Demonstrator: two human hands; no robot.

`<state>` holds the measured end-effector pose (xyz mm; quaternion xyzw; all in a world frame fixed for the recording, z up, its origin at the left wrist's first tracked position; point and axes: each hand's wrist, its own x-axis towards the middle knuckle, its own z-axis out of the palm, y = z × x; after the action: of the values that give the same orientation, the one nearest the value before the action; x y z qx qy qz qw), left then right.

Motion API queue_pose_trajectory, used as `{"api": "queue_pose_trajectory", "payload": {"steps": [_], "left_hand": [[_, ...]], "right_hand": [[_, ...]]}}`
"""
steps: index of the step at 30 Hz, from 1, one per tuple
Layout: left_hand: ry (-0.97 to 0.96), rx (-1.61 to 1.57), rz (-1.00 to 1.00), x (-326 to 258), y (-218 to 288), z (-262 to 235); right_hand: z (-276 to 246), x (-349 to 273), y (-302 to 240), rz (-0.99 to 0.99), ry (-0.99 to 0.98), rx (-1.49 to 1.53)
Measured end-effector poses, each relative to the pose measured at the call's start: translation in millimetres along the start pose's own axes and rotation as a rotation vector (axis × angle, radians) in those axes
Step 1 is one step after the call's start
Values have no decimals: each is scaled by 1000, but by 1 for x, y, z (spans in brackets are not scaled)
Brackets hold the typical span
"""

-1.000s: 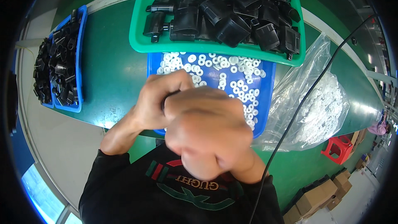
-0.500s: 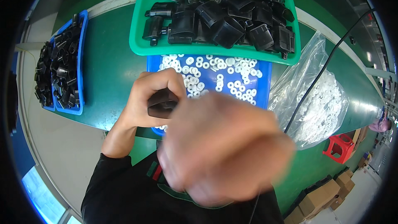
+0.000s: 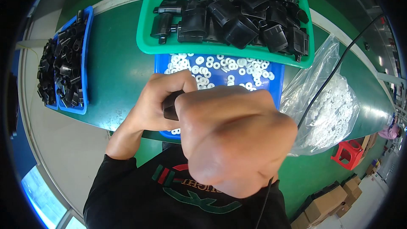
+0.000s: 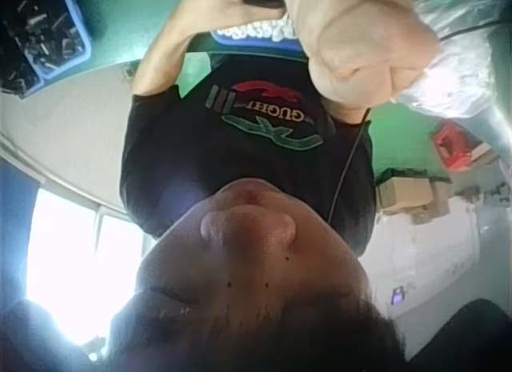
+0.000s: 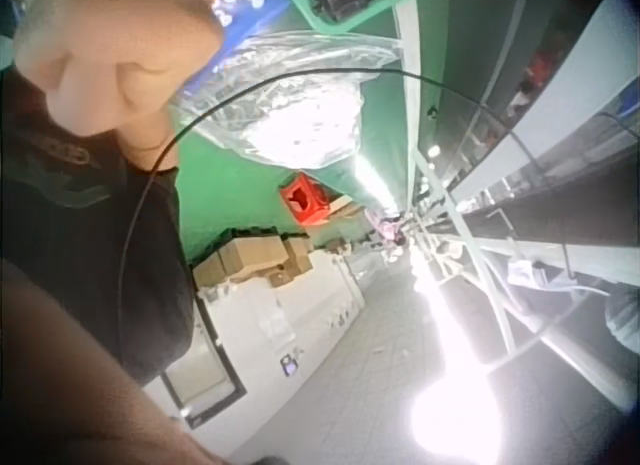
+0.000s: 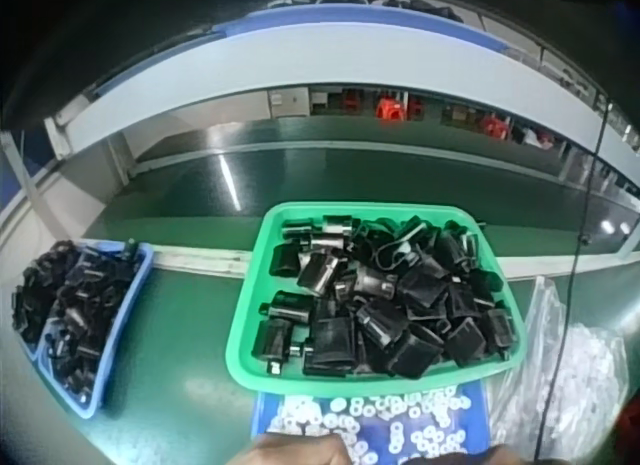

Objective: The person repeatedly picks up black plastic components from a green bin and white washers from a blue bin. They insert the washers into the components using a thin metal rod tool and place the assembled units into a blue bin on the left.

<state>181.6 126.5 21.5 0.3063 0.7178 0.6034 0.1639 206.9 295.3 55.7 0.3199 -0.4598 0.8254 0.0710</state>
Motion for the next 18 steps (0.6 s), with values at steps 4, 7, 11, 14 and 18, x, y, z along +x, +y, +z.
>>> {"api": "queue_pose_trajectory", "payload": {"steps": [4, 7, 11, 14, 18], "left_hand": [[9, -43, 36, -2, -1, -1], [-9, -59, 38, -1, -2, -2], [1, -60, 62, -1, -1, -1], [7, -84, 64, -3, 2, 0], [-15, -128, 38, -4, 6, 1]], "right_hand": [[7, 2, -2, 45, 33, -55], [7, 0, -1, 26, 27, -53], [11, 4, -6, 43, 9, -71], [7, 7, -10, 25, -85, -86], [4, 6, -10, -44, -141, -16]]}}
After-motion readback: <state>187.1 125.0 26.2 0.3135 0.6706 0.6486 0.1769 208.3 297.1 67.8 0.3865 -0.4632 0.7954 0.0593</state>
